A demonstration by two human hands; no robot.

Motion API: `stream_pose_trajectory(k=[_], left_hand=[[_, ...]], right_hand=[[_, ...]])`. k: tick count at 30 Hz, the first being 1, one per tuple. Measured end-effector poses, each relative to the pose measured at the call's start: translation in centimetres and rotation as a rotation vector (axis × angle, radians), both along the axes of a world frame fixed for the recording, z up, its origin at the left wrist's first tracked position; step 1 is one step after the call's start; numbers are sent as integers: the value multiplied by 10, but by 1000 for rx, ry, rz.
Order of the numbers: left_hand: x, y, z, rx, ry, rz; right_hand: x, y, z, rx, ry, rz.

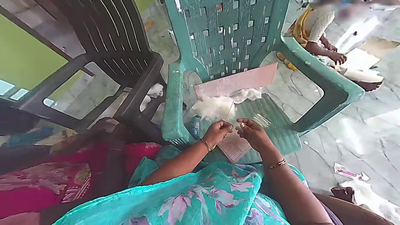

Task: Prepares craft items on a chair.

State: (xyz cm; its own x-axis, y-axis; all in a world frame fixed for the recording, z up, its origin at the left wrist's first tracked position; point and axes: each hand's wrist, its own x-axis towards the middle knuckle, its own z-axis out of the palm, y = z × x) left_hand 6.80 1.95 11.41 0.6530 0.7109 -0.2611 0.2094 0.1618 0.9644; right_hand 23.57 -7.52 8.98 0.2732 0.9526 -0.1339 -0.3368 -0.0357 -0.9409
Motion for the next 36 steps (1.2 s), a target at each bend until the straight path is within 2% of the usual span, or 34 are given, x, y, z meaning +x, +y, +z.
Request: stream_pose_trajectory(k=[3, 10, 13, 15, 20, 28, 32, 36], left_hand=[[-1, 1, -1, -10, 16, 0], [0, 1, -4, -84, 23, 110], [6, 3, -3, -44, 98, 194], [9, 2, -1, -39, 116, 206], [12, -4, 6, -40, 105, 143], [7, -7, 8, 22, 115, 57], [4, -6, 6, 103, 150, 12], [-1, -7, 6, 95, 153, 43]], right_hand=[[4, 0, -1, 6, -26, 7], [6, 10, 1, -61, 124, -355], [3, 5, 1, 95, 139, -247], [-1, 3, 0, 155, 47, -107], [-9, 7, -2, 54, -265, -54], [-5, 7, 3, -27, -429, -31], [-4, 6, 4, -10, -397, -39], [-2, 7, 1, -15, -291, -84]])
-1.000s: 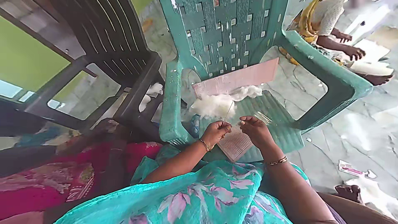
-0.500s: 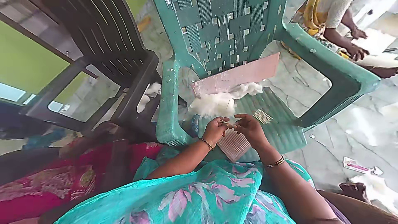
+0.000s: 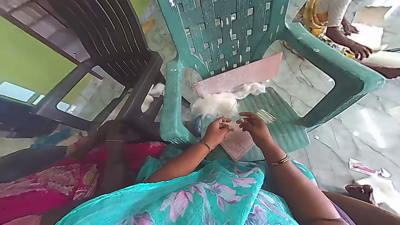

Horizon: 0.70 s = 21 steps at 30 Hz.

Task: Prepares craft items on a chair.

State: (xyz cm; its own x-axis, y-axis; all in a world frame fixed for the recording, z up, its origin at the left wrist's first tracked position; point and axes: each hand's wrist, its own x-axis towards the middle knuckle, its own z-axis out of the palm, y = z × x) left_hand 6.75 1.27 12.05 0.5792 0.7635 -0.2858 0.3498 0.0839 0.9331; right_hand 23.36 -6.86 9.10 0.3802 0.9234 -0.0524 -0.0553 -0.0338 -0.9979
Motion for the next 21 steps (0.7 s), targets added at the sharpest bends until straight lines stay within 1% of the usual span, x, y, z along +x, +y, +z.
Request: stream_pose_trajectory(k=[6, 9, 12, 18, 21], left_hand=[[-7, -3, -4, -12, -45, 41], [-9, -6, -2, -13, -41, 33], [-12, -5, -2, -16, -35, 17], [-14, -6, 2, -96, -106, 58], [-12, -5, 0, -73, -85, 47]], right_hand=[[-8, -1, -3, 10, 7, 138], [-16, 1, -6, 19, -38, 92], [-13, 2, -5, 13, -16, 44], [-13, 1, -1, -1, 0, 52], [-16, 1, -4, 27, 1, 68]])
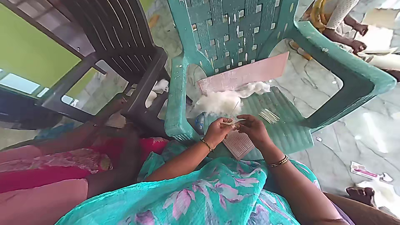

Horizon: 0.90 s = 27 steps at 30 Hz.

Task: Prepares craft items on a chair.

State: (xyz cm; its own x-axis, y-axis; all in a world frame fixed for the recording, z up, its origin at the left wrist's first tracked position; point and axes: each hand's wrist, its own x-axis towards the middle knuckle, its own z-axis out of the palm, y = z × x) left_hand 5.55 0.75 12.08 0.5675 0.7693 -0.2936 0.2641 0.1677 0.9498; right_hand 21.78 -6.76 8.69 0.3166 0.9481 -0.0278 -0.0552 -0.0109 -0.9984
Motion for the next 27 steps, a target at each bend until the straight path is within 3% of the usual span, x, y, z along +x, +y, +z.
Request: stream_pose_trajectory(k=[9, 15, 24, 27], left_hand=[[3, -1, 2, -18, -70, 57], [0, 7, 5, 133, 134, -20], [1, 8, 9, 113, 273, -104], [1, 8, 10, 122, 293, -125]], right_hand=[[-10, 2, 1, -71, 46, 42], [-2, 0, 1, -44, 20, -7], [1, -1, -5, 33, 213, 80], [2, -3, -7, 52, 153, 144]])
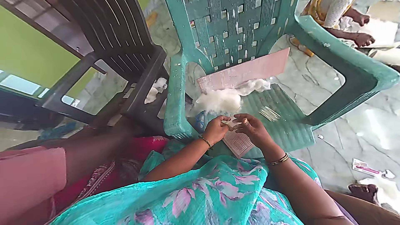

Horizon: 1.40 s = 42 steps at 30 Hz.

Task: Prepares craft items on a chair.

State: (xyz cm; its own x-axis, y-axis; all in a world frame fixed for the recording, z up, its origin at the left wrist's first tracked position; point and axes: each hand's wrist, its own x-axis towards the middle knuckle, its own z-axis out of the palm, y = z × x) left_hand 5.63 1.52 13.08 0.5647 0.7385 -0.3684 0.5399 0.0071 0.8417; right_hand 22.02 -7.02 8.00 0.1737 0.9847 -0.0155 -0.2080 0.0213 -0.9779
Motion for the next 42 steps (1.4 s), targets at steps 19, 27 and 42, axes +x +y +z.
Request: stream_pose_trajectory(k=[19, 27, 42], left_hand=[[-26, 0, -33, 151, 251, -89], [-31, -5, -32, 178, 235, -89], [-26, -2, -35, -30, 93, -34]], right_hand=[[-7, 6, 2, -225, -780, -28], [-16, 7, 0, -206, -869, -45], [-13, 6, 6, -301, -455, -175]])
